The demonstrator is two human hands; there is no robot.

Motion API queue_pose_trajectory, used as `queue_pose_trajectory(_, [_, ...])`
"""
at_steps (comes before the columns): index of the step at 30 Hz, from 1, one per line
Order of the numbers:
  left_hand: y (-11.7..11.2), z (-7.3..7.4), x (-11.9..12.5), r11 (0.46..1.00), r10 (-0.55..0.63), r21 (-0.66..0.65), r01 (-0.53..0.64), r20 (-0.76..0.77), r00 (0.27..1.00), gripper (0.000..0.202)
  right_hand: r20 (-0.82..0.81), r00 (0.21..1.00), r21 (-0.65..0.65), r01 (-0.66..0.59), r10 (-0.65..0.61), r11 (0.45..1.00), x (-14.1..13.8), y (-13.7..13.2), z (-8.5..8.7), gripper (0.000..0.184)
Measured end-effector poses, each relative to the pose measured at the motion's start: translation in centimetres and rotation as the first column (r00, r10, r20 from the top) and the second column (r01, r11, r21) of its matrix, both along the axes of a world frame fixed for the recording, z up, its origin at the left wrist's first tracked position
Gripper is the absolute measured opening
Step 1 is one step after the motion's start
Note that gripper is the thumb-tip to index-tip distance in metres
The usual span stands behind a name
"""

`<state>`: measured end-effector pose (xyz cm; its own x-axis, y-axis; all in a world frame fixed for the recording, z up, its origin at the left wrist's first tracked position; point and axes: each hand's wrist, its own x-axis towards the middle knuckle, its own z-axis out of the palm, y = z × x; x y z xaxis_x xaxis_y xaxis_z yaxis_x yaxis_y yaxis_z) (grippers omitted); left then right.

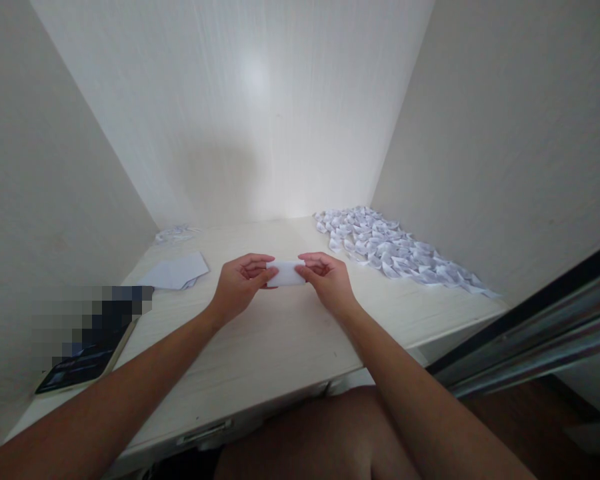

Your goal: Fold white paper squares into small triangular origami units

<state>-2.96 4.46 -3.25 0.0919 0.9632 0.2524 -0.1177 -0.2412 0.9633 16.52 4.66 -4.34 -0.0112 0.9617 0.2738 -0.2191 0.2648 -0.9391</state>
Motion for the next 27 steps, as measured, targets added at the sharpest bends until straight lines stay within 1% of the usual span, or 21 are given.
queue_pose_trajectory(4, [0.23, 0.1, -0.3, 0.998, 0.066, 0.014, -0.065, -0.058, 0.996, 0.043, 0.023, 0.999, 0.01, 0.026, -0.026, 1.0, 0.14, 0.08, -0.02, 0.032])
queue_pose_trajectory(8, [0.27, 0.3, -0.43, 0.995, 0.094, 0.036, -0.092, -0.09, 0.991, 0.045, 0.046, 0.999, 0.033, 0.015, -0.016, 0.999, 0.28, 0.0, 0.07, 0.032])
queue_pose_trajectory(16, [0.4, -0.02, -0.64, 0.993, 0.077, 0.101, -0.062, -0.161, 0.984, 0.039, 0.088, 0.996, 0.024, 0.007, -0.009, 1.0, 0.39, -0.18, 0.22, 0.03])
queue_pose_trajectory(27, [0.35, 0.05, -0.5, 0.997, 0.051, 0.062, -0.042, -0.147, 0.988, 0.038, 0.073, 0.997, 0.015, -0.025, 0.023, 1.0, 0.24, -0.32, 0.15, 0.027])
